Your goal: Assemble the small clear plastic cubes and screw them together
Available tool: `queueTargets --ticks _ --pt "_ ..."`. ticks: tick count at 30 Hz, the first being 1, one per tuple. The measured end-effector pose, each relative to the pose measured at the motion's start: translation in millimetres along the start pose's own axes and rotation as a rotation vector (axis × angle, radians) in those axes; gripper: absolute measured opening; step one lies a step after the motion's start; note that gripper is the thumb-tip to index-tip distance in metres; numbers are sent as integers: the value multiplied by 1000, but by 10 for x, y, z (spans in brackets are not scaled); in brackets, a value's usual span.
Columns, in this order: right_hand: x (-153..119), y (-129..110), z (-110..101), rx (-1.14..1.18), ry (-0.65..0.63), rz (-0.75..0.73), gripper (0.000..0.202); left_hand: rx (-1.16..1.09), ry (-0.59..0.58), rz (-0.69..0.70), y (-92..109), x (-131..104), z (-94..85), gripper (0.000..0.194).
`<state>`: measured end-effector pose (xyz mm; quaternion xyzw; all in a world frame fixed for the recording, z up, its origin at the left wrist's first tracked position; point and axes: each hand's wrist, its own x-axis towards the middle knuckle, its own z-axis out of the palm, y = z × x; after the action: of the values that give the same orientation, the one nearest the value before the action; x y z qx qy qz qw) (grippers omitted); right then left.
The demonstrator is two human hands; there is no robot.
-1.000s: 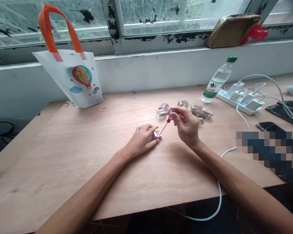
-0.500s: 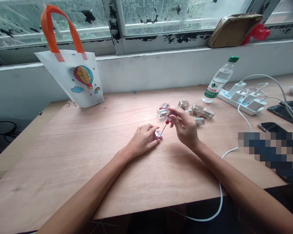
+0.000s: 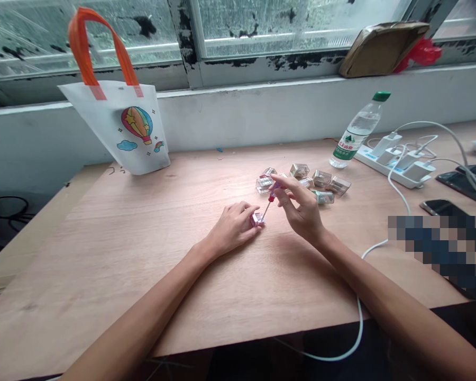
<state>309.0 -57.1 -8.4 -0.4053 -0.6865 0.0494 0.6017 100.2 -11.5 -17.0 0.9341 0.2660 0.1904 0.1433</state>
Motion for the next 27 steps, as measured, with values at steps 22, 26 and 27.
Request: queueTargets --ticks 22,26,27 --pt "-13 -28 3 -14 28 29 21 0 3 19 6 0 6 40" --pt "-17 -16 13 73 31 69 25 -25 1 9 23 3 -10 38" --pt "-19 -8 16 80 35 67 28 -26 0 8 24 4 -11 38"
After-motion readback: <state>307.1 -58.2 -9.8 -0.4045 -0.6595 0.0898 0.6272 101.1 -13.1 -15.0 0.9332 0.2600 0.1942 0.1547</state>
